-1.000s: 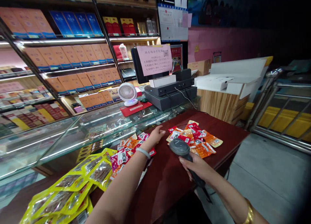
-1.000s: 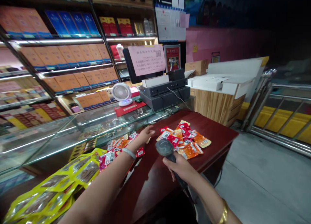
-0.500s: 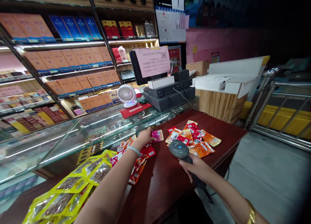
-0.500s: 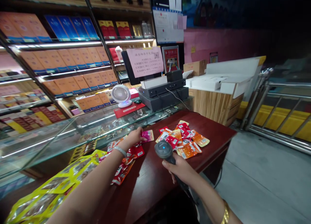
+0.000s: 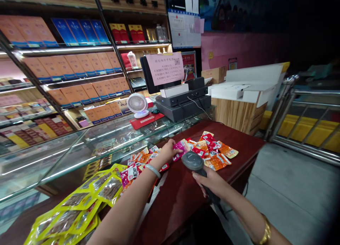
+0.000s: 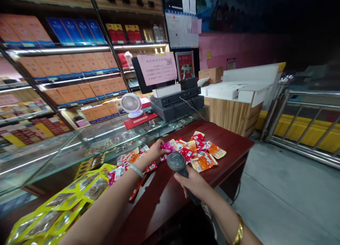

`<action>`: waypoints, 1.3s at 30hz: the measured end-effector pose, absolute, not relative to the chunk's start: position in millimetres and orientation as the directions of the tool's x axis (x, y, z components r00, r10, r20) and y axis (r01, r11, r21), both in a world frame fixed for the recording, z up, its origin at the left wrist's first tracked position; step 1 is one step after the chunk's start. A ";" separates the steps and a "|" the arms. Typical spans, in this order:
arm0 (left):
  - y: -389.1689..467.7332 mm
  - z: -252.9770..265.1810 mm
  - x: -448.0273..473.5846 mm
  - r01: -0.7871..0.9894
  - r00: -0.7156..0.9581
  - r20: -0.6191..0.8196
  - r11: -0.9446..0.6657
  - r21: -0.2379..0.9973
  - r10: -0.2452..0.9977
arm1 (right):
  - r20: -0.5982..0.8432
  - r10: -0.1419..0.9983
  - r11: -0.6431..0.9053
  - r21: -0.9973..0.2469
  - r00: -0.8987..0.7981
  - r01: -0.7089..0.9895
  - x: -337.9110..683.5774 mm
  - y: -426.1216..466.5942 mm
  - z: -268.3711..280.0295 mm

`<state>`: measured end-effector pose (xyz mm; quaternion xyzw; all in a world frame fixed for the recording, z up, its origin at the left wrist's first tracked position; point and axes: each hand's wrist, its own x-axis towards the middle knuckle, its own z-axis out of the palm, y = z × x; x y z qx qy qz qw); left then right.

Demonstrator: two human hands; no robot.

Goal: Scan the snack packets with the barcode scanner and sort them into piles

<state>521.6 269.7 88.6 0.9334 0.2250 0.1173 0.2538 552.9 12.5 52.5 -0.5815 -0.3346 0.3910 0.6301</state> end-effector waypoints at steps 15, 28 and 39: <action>295.8 100.0 423.1 0.674 0.735 0.028 -0.726 -0.139 0.677 | -0.054 0.905 -0.009 -0.994 0.422 -0.109 539.3 1.7 48.6; 295.8 88.8 425.5 0.568 0.630 0.145 -0.580 0.583 0.763 | -0.040 0.941 -0.016 -0.997 0.336 -0.072 507.5 1.8 40.2; 249.0 65.5 458.8 0.147 0.684 0.254 -0.470 0.871 0.684 | -0.018 0.932 0.037 -0.989 0.361 -0.145 506.9 -4.1 46.5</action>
